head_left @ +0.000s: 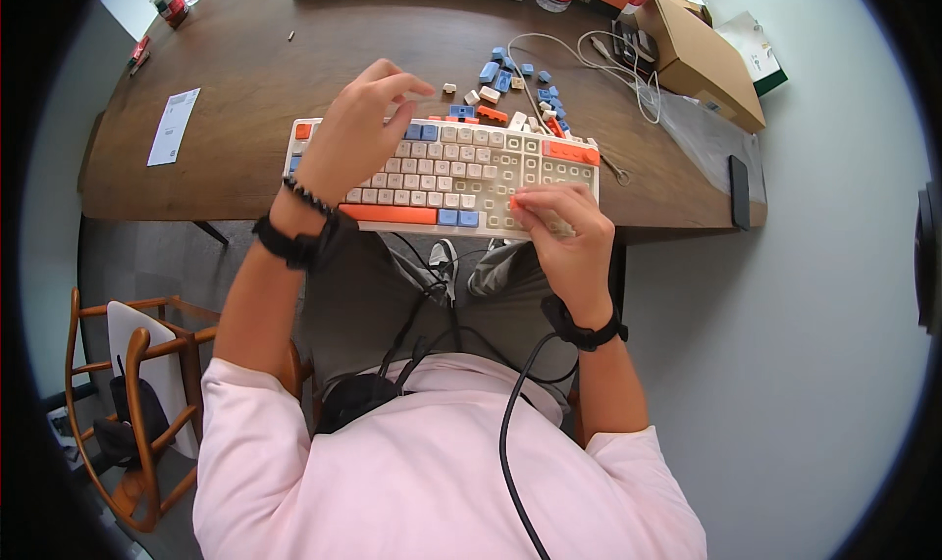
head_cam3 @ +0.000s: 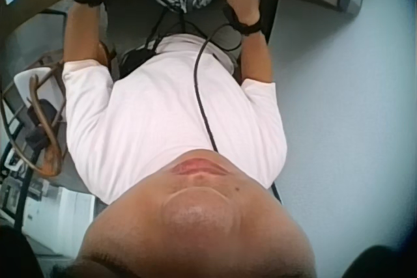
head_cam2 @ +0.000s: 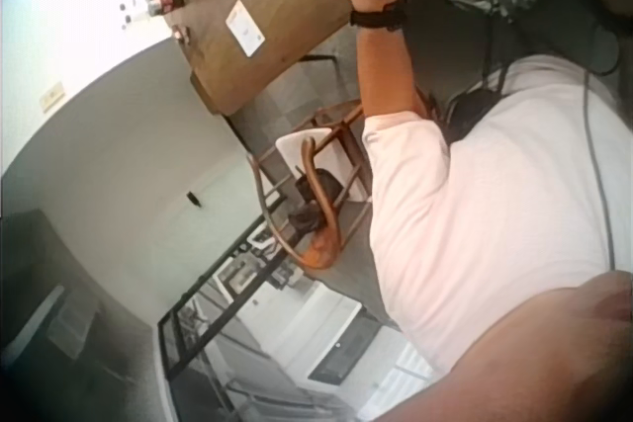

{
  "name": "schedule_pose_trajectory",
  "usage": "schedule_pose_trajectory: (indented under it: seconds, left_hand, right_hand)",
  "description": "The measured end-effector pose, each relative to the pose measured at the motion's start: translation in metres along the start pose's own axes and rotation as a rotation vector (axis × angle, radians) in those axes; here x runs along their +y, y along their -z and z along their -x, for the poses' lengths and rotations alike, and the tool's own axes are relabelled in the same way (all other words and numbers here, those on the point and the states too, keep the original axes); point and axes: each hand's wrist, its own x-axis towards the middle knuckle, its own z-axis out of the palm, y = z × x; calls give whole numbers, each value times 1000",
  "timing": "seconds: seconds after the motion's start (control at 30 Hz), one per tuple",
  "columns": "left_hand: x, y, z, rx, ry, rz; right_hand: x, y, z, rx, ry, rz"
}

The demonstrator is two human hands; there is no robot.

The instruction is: The person is placing keycaps onto a keyboard base by hand. They pick up various keycaps from the wooden desk and press them onto the switches of the keyboard.

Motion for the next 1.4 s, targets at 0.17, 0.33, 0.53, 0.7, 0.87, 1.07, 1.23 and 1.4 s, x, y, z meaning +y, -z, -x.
schedule_pose_trajectory:
  seconds: [0.17, 0.33, 0.53, 0.7, 0.87, 1.07, 1.23, 1.4]
  left_hand:
    - [-25, 3, -31, -162, 71, -100]
    - [-36, 3, -48, -373, 188, -21]
    - [-27, 3, -51, -432, 157, -34]
    - [-31, 7, -58, -503, 184, 10]
    - [-37, 5, -62, -532, 123, 4]
    - [-27, 8, -62, -551, 109, 9]
    - [-39, 6, -55, -481, 111, 61]
    - [-27, 14, -44, -380, 147, 122]
  right_hand:
    - [0, -11, 2, 18, 61, 6]
    - [4, -7, 0, -9, 127, 78]
    - [6, 1, -2, -110, 273, 226]
    - [11, 0, 1, -85, 305, 211]
    - [12, -6, 4, -72, 314, 236]
    - [11, -3, 4, -72, 297, 222]
    - [9, -3, 4, -75, 290, 209]
    - [-2, 2, -2, -116, 318, 290]
